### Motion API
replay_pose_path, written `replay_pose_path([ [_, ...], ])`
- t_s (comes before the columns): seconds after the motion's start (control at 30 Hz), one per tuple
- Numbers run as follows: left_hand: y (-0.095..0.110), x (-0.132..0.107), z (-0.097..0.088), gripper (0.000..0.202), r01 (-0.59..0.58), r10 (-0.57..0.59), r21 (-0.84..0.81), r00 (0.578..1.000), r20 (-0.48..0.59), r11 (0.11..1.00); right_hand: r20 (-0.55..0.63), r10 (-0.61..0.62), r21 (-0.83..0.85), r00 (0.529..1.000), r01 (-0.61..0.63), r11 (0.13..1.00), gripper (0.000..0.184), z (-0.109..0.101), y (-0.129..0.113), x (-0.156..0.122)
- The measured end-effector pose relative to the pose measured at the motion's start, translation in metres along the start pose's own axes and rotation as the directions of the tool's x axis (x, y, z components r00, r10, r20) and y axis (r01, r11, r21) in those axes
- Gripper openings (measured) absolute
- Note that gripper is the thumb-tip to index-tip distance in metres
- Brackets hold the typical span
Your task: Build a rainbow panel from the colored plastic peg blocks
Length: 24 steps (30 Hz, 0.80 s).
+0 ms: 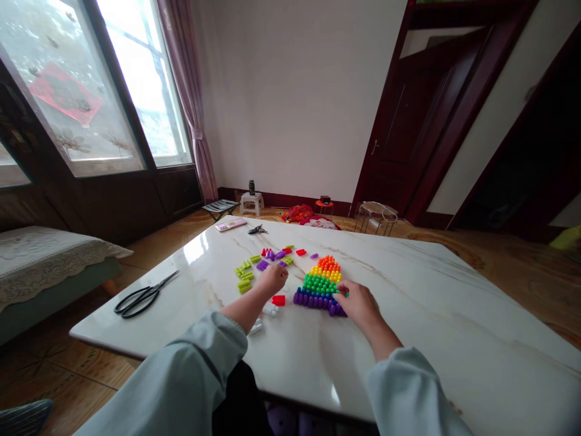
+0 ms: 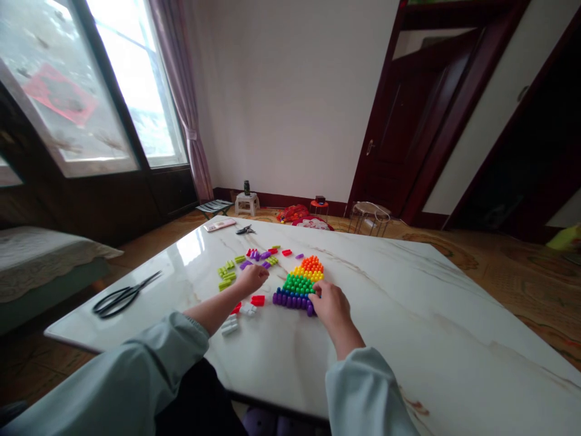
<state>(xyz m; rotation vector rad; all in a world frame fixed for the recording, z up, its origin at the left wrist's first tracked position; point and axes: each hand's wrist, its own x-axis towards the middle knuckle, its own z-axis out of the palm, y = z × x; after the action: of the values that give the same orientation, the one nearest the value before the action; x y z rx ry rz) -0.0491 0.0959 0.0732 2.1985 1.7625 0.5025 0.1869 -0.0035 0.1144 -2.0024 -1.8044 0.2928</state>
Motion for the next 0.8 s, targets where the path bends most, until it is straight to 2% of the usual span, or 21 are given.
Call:
replay_pose_path([
  [0.1,-0.009,0.01,-0.001,0.03,0.004,-0.003,0.1,1.0,-0.01,0.995,0.028,-0.083,0.034,0.996,0.082,0.996,0.016,0.005,-0.025,-0.004],
  [0.27,-0.022,0.047,-0.01,0.043,-0.104,0.12,0.328,0.992,-0.029,0.939,0.029,-0.184,0.074,0.982,0.182,0.981,0.015,0.01,-0.046,-0.016],
  [0.33,-0.028,0.065,-0.01,0.051,-0.097,0.096,0.343,0.995,0.02,0.934,0.039,-0.211,0.084,0.977,0.207,0.975,0.013,0.011,-0.049,-0.02],
  [0.43,-0.038,0.086,-0.005,0.086,-0.119,0.066,0.336,0.984,0.164,0.934,0.082,-0.219,0.097,0.972,0.21,0.973,0.01,0.012,-0.049,-0.023],
  [0.5,-0.045,0.094,0.001,0.097,-0.156,0.078,0.317,0.966,0.247,0.936,0.114,-0.206,0.103,0.972,0.195,0.975,0.01,0.012,-0.047,-0.022],
  [0.57,-0.051,0.096,0.008,0.096,-0.192,0.112,0.302,0.958,0.263,0.934,0.138,-0.2,0.112,0.97,0.185,0.976,0.011,0.013,-0.046,-0.021],
  [0.7,-0.058,0.088,0.02,0.08,-0.221,0.189,0.331,0.974,0.128,0.917,0.156,-0.207,0.128,0.966,0.188,0.974,0.011,0.014,-0.045,-0.02],
  [0.8,-0.059,0.077,0.025,0.064,-0.249,0.24,0.341,0.968,0.069,0.906,0.165,-0.214,0.12,0.963,0.196,0.973,0.01,0.016,-0.047,-0.021],
])
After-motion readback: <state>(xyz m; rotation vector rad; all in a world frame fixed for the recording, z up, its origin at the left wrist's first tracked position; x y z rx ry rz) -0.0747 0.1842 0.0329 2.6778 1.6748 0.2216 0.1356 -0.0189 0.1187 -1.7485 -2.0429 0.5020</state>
